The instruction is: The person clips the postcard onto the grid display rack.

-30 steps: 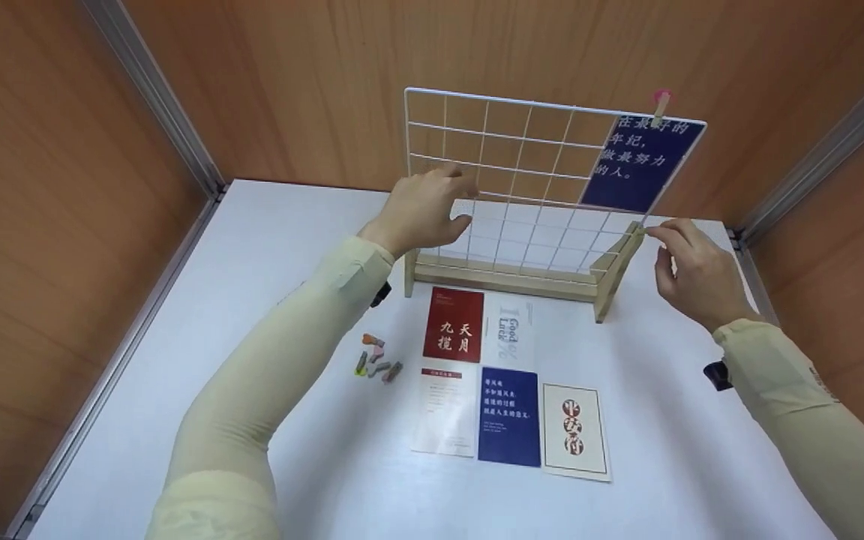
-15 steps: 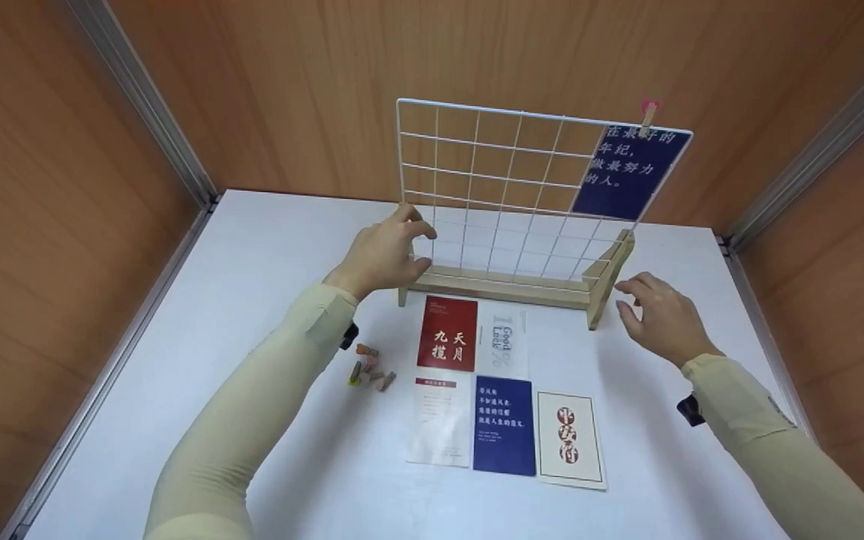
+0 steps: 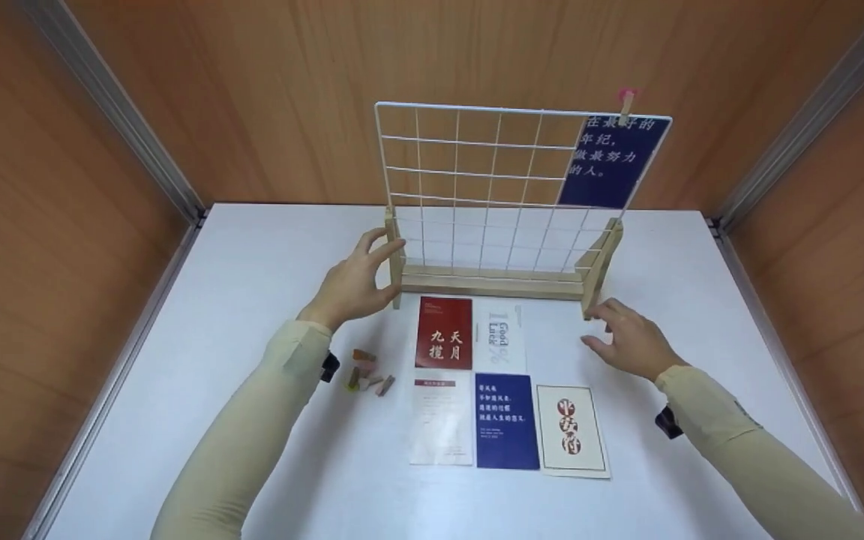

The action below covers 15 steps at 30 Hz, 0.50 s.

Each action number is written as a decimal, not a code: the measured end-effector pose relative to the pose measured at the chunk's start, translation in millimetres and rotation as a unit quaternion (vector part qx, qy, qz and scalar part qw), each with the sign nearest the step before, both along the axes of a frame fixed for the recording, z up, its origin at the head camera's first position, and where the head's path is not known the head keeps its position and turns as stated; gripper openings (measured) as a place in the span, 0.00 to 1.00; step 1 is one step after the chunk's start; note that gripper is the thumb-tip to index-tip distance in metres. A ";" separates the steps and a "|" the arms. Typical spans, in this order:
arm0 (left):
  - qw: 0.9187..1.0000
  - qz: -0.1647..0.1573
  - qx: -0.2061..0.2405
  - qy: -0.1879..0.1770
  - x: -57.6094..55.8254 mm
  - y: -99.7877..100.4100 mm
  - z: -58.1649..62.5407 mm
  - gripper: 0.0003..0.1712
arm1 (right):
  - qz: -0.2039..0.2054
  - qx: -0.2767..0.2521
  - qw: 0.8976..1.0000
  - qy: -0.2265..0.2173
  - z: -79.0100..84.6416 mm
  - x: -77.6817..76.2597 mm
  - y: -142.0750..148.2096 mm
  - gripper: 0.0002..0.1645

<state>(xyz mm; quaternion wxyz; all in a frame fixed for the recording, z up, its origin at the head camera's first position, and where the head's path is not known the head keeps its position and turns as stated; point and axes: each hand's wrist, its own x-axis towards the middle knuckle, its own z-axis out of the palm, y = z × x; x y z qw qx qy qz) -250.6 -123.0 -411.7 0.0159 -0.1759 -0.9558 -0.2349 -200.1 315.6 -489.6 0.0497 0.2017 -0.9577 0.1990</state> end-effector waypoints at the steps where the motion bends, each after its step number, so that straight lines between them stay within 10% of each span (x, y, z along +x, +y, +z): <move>1: 1.000 0.004 0.004 -0.006 1.1 -2.0 -2.6 0.42 | 0.001 0.002 1.000 -0.013 -4.2 0.9 -2.1 0.26; 15: 0.997 0.026 0.037 -0.057 9.1 -15.8 -30.0 0.42 | -0.006 0.076 0.984 -0.160 -38.4 24.1 -21.6 0.68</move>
